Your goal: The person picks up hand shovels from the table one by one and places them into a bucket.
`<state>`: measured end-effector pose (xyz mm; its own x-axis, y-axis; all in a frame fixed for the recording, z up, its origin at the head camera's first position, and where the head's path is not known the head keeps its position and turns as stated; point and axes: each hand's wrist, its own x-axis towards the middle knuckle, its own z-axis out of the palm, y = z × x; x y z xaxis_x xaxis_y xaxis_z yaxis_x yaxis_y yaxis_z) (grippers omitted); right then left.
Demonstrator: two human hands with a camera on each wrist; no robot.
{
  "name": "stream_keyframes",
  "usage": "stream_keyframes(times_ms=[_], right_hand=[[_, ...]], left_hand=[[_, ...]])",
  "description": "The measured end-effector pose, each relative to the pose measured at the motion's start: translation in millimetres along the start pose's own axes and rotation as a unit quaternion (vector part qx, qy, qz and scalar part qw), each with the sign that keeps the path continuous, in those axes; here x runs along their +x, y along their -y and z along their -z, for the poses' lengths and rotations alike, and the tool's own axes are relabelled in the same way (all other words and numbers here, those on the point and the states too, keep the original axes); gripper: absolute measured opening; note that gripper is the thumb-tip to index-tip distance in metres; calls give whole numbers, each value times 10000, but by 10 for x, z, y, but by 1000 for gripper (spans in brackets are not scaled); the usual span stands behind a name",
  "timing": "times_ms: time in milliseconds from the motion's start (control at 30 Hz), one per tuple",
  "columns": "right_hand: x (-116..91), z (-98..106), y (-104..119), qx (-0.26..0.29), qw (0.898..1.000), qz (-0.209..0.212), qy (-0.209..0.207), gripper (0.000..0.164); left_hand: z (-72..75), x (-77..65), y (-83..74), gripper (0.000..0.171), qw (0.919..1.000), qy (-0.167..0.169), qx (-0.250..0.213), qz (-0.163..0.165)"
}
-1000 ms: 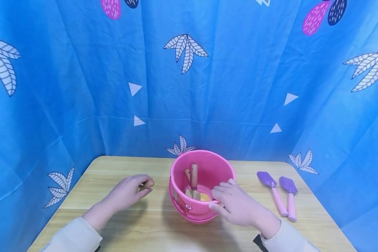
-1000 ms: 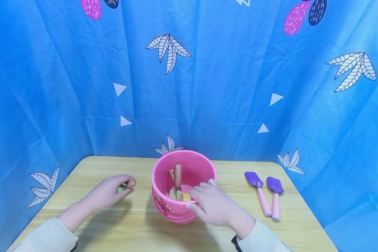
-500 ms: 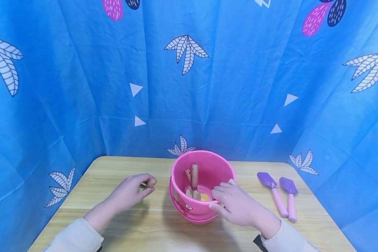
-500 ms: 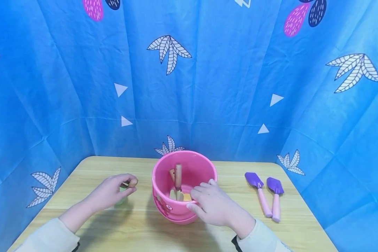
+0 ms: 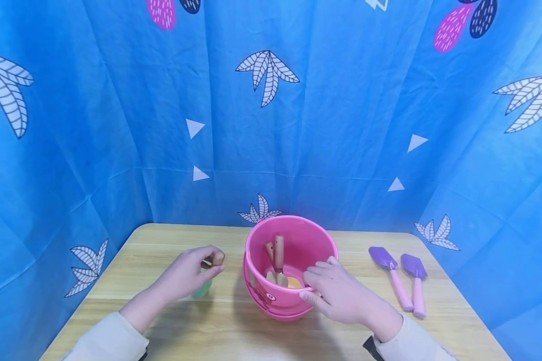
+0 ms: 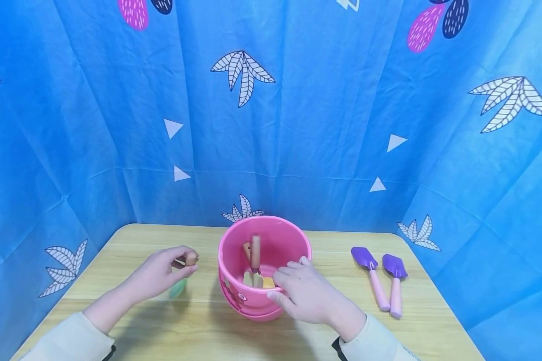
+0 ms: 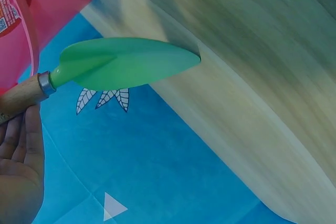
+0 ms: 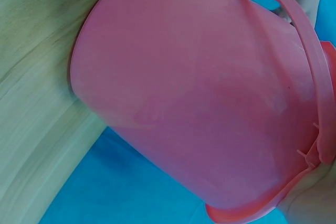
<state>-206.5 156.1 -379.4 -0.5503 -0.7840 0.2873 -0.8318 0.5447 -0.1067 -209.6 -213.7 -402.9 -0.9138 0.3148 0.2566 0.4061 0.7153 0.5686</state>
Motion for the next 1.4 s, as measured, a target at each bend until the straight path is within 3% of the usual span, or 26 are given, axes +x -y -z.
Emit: stream_keyframes(times_ms=[1000,1400], right_hand=[[-9,-35,-4,-2,10000,-29,-39,26],[-7,-16,-2,22,10000,-56,-11,26]], left_hand=[[12,5,-81,11,9967,-433,-671,-113],[102,25,-241,12,9952,-522,-814,-173]])
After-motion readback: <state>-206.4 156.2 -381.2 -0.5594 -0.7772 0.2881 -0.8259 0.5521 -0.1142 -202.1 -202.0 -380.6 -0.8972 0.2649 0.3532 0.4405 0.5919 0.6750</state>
